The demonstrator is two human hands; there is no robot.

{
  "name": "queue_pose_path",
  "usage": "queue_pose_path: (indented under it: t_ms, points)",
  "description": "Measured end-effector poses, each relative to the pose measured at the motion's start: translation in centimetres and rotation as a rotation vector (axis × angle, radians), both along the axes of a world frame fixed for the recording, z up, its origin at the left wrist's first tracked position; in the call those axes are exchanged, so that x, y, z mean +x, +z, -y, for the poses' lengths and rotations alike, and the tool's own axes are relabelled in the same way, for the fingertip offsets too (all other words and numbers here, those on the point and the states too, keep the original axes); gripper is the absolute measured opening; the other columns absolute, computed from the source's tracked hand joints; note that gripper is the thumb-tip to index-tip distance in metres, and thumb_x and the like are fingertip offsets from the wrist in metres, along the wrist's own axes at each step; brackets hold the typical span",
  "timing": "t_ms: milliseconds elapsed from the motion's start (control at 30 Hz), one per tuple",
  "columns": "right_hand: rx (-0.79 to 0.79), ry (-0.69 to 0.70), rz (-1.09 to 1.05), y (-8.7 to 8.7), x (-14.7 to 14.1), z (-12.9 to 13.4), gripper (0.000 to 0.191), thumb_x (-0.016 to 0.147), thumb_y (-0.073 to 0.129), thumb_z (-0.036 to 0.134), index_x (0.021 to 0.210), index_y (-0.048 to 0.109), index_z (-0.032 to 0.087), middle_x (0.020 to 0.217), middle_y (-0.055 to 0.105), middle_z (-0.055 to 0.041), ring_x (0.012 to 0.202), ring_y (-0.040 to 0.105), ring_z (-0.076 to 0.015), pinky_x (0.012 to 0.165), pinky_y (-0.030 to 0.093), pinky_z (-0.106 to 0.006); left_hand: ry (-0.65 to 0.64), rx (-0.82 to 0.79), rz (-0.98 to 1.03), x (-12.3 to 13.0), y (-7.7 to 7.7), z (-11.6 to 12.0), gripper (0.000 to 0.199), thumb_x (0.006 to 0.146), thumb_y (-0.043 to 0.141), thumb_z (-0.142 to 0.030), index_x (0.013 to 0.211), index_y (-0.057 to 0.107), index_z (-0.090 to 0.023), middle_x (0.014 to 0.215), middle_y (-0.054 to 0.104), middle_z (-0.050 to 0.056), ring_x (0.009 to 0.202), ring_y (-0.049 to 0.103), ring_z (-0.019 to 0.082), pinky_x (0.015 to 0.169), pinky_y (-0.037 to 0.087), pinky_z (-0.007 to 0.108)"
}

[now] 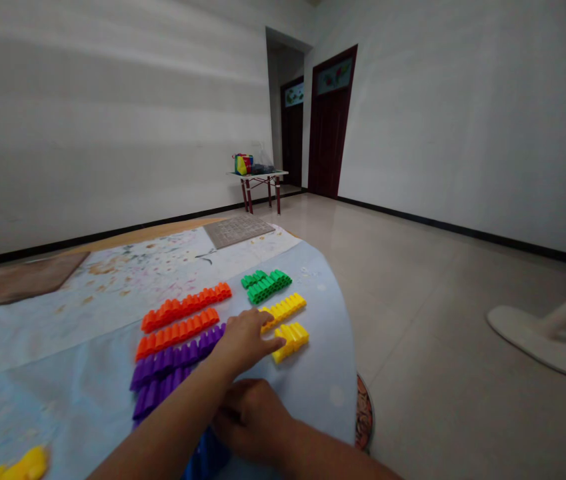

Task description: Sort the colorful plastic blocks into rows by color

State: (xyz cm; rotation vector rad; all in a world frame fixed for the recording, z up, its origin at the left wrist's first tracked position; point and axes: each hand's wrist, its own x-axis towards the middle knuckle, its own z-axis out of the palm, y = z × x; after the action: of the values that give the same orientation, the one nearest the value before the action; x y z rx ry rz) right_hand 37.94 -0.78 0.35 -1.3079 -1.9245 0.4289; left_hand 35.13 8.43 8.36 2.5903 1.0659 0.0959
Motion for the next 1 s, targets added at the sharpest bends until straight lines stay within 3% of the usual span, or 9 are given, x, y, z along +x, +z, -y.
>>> queue_pose_path:
  t_ms: [133, 300, 500, 767, 1000]
  points:
    - [0.026, 0.019, -0.069, -0.09, 0.01, -0.2, 0.016, 0.079, 0.048, 0.022, 0.079, 0.063, 0.016, 0.073, 0.069, -0.0026, 0.062, 0.061, -0.0132, 0.059, 0.042, -0.02, -0.005, -0.022, -0.05, 0.21, -1.12, 0.63, 0.052, 0.066, 0.058, -0.053, 0.109, 0.061, -0.024, 0.113, 0.061, 0.008, 0.107, 0.053, 0.026, 0.092, 0.037, 0.04]
    - [0.047, 0.03, -0.149, 0.0, 0.01, -0.25, 0.018, 0.078, 0.048, 0.021, 0.081, 0.065, 0.015, 0.081, 0.071, -0.0062, 0.075, 0.066, -0.0167, 0.066, 0.045, -0.021, 0.003, -0.006, -0.05, 0.16, -1.28, 0.81, 0.048, 0.066, 0.058, -0.051, 0.105, 0.062, -0.024, 0.111, 0.062, 0.008, 0.106, 0.053, 0.025, 0.093, 0.035, 0.04]
    - [0.036, 0.038, -0.181, 0.33, 0.02, -0.04, 0.019, 0.077, 0.048, 0.02, 0.083, 0.066, 0.016, 0.081, 0.071, -0.0055, 0.073, 0.066, -0.0165, 0.066, 0.047, -0.021, -0.005, -0.002, -0.077, -0.06, -1.2, 0.7, 0.048, 0.065, 0.059, -0.048, 0.106, 0.061, -0.023, 0.112, 0.061, 0.008, 0.106, 0.053, 0.026, 0.091, 0.038, 0.038]
    - [0.033, 0.058, -0.228, 0.31, 0.02, -0.02, 0.024, 0.078, 0.047, 0.021, 0.091, 0.067, 0.017, 0.087, 0.072, -0.0059, 0.078, 0.067, -0.0169, 0.071, 0.048, -0.022, 0.018, -0.011, -0.074, 0.38, -0.99, 1.12, 0.057, 0.068, 0.053, -0.057, 0.111, 0.059, -0.02, 0.115, 0.06, 0.011, 0.107, 0.054, 0.027, 0.091, 0.039, 0.038]
    - [0.048, 0.033, -0.176, 0.29, 0.1, 0.0, 0.021, 0.078, 0.047, 0.022, 0.081, 0.066, 0.015, 0.077, 0.071, -0.0056, 0.067, 0.065, -0.0156, 0.062, 0.046, -0.021, 0.01, -0.002, -0.065, -0.2, -0.75, 1.06, 0.052, 0.069, 0.054, -0.053, 0.109, 0.06, -0.021, 0.113, 0.061, 0.01, 0.106, 0.054, 0.025, 0.091, 0.04, 0.037]
